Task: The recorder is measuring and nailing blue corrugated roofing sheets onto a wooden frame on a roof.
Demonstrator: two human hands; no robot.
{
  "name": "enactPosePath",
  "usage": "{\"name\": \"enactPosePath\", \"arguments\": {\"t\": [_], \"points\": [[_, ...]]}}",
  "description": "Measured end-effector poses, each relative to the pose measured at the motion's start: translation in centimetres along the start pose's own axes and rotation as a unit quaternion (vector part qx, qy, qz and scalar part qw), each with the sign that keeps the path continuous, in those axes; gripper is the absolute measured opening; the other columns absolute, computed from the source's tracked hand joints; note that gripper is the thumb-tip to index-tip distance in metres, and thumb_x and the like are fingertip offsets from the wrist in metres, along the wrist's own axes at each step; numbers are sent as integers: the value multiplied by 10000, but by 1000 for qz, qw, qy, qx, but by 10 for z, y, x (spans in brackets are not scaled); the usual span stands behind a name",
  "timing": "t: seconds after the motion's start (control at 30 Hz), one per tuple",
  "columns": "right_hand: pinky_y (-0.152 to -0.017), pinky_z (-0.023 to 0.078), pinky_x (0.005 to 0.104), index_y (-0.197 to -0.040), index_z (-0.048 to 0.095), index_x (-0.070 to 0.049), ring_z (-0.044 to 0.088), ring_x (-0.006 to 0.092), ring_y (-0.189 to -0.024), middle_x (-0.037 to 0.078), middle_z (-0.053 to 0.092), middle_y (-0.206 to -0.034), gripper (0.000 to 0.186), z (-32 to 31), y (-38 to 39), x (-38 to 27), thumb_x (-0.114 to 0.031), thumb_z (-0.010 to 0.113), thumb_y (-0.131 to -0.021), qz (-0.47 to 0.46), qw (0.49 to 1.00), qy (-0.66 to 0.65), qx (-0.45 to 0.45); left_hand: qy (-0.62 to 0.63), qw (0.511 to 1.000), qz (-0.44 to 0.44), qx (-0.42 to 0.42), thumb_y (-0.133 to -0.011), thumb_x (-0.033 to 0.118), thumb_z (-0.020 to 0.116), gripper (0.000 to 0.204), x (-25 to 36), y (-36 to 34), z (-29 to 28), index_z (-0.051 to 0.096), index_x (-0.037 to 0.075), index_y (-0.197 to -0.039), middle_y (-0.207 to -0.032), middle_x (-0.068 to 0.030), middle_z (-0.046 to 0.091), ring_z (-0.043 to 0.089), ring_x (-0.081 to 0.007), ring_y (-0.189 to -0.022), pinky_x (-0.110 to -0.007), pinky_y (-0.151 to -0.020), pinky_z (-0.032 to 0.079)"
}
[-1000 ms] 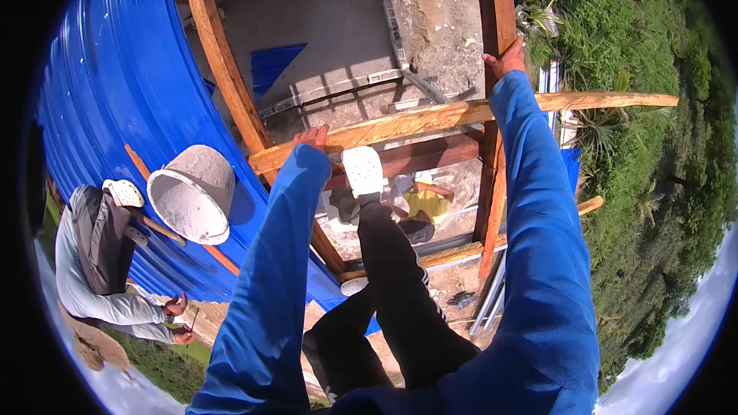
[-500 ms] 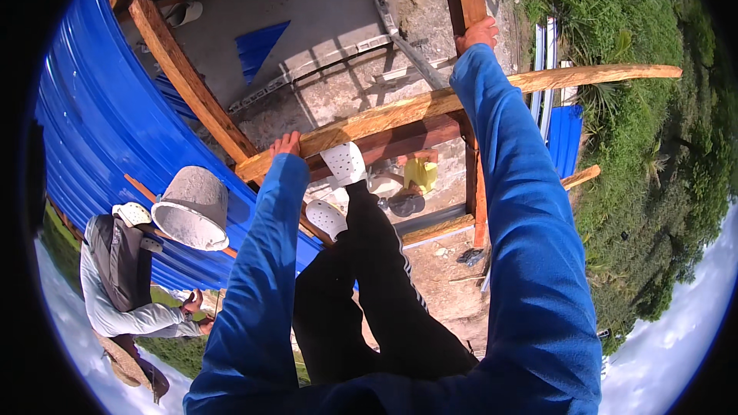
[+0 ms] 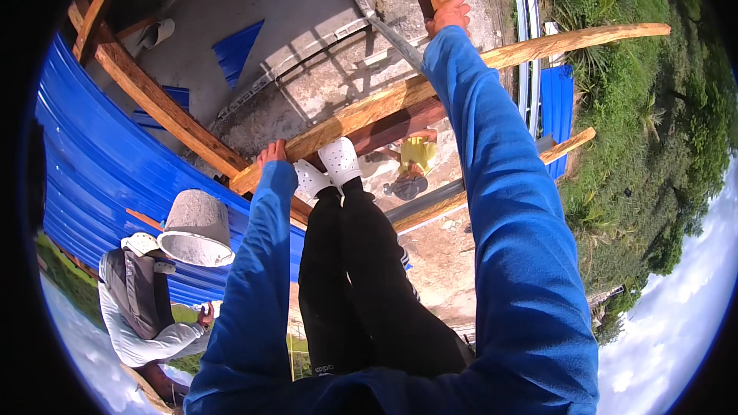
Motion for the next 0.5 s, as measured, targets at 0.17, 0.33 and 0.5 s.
{"name": "enactPosePath", "arguments": {"t": [0.17, 0.33, 0.5], "points": [[-950, 450, 561, -1267, 258, -73, 486, 387, -1213, 183, 391, -1295, 820, 1, 0, 4, -204, 846, -710, -12, 1000, 15, -2, -14, 1000, 8, -7, -713, 56, 606, 565, 0, 0, 3, 527, 145, -1265, -1181, -132, 562, 493, -352, -1175, -473, -1067, 273], [-942, 457, 556, -1263, 258, -76, 482, 389, -1214, 179, 392, -1278, 820, 2, 1, -3, -202, 846, -706, -11, 1000, 10, 2, -8, 1000, 16, 0, -682, 85, 685, 616, 2, 8, -10, 514, 143, -1270, -1185, -120, 554, 478, -362, -1200, -481, -1067, 276], [-914, 456, 560, -1249, 264, -81, 487, 373, -1198, 172, 388, -1273, 817, -2, -5, 9, -170, 846, -682, -4, 1000, 9, -6, 20, 993, 31, 109, -680, 386, 856, 915, 44, 19, -28, 379, 102, -1409, -1358, -218, 409, 385, -402, -1287, -560, -1097, 249]]}}
Point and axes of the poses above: each hand's wrist, its own y-axis away from the middle knuckle, its own z-axis out of the palm, x = y × z, the point moved 2 cm from there along -y, towards the middle knuckle
